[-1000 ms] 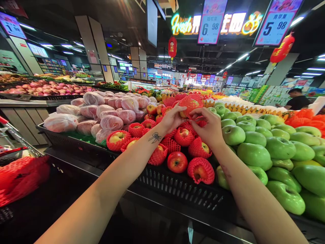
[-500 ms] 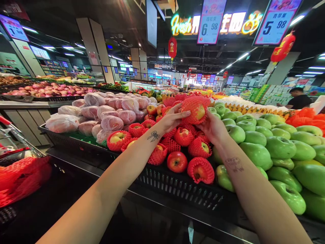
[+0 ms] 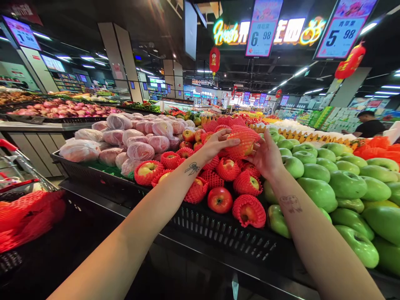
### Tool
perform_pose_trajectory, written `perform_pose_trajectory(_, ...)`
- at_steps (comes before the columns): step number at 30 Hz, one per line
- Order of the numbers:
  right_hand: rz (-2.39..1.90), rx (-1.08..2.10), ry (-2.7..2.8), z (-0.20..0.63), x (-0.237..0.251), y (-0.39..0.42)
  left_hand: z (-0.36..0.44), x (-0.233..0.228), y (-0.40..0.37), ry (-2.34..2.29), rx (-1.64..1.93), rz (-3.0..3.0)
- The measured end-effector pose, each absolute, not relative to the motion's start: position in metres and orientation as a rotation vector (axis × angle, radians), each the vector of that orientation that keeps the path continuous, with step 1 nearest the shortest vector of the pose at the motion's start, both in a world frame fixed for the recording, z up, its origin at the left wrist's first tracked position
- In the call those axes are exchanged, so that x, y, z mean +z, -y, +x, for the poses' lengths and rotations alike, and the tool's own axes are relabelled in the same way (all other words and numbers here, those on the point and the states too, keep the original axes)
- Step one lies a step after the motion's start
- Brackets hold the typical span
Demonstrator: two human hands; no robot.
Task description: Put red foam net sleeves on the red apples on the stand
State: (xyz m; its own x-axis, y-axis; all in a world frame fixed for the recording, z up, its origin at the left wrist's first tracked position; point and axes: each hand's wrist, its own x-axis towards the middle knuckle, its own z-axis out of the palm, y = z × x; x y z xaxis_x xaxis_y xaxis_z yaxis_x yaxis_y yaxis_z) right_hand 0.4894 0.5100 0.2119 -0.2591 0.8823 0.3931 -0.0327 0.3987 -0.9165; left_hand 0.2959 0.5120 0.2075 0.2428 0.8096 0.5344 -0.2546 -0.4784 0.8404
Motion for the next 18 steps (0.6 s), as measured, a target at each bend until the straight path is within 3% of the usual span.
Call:
perform_pose_trajectory(11,-0.697,1.031,1.768,0.477,0.204,-0.487,0.296,0.201,-0.512,-0.951,1.516,2.127)
perform_pose_trajectory(18,-0.81,1.039,1.632,0.481,0.204,-0.495,0.291,0.2,-0.516,-0.752,1.473,2.223)
